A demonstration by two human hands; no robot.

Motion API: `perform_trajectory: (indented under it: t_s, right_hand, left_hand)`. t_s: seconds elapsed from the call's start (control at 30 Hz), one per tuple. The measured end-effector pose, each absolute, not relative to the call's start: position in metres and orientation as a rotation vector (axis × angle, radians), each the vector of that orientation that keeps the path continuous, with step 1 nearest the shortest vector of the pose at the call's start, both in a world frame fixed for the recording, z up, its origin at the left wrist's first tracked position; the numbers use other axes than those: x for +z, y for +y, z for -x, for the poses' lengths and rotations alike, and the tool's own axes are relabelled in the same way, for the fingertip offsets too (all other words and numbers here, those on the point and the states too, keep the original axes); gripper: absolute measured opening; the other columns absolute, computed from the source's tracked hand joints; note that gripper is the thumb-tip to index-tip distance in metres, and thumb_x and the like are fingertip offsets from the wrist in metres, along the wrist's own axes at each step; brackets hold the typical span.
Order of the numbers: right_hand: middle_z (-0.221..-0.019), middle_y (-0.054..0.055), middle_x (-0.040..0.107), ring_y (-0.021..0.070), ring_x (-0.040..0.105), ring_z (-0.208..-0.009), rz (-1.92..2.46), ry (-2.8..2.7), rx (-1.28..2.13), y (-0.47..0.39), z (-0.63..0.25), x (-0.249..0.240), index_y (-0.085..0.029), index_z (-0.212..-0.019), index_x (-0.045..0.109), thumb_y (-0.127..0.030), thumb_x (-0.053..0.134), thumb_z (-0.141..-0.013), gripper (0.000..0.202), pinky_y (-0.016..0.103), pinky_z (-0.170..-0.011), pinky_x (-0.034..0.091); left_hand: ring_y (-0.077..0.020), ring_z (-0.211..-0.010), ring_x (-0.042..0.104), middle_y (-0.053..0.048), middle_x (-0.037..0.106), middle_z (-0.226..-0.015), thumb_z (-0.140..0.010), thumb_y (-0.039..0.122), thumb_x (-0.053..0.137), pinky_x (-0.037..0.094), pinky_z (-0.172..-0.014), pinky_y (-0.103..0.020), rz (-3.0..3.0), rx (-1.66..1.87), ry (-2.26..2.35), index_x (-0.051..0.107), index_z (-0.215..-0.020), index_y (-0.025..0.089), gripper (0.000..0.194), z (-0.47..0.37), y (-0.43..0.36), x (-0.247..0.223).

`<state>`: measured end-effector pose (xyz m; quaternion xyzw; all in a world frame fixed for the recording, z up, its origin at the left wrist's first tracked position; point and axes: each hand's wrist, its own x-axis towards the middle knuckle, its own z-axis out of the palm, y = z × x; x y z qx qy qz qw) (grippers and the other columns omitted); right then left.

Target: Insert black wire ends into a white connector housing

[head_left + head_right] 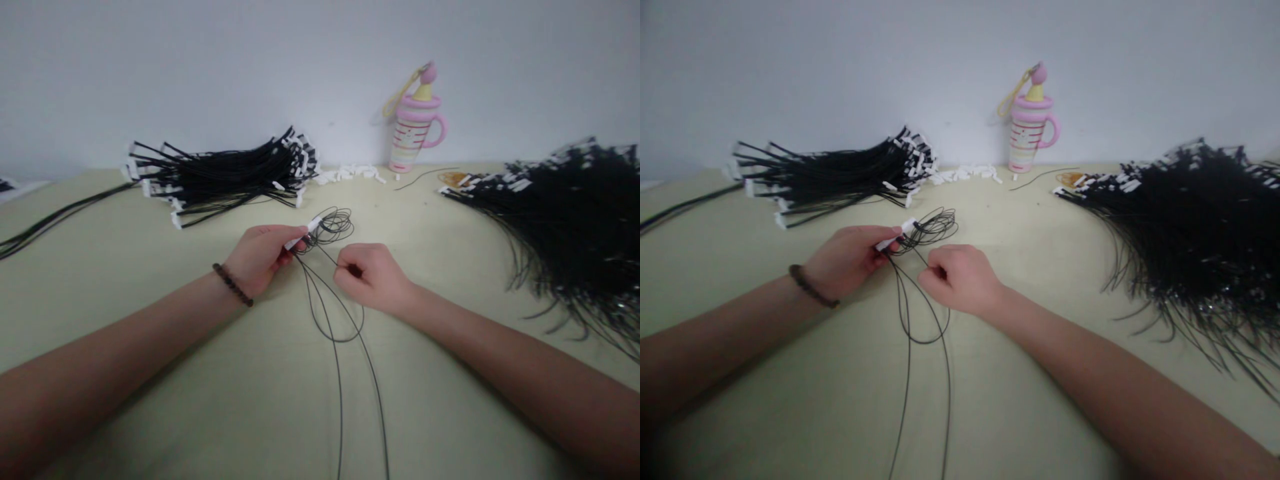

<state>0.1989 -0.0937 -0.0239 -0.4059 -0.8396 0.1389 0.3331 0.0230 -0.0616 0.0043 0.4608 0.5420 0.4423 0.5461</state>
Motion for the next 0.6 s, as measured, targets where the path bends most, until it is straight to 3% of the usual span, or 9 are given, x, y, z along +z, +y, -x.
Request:
perform_trajectory:
  t_s: [0.6]
  right_hand:
    - [-0.055,-0.002,0.041,0.0075,0.037,-0.053,1.062,-2.161,0.352,-0.0939,-0.1987,-0.0229,-0.016,-0.054,0.039,-0.019,0.044,-0.072,0.019,0.022,-0.053,0.026]
  left_hand:
    - [-0.0078,-0.055,0.047,-0.001,0.057,-0.061,-0.063,0.024,0.069,0.030,-0.043,-0.019,-1.121,1.056,1.290,0.063,-0.063,0.014,0.012,-0.0215,-0.0601,0.0007]
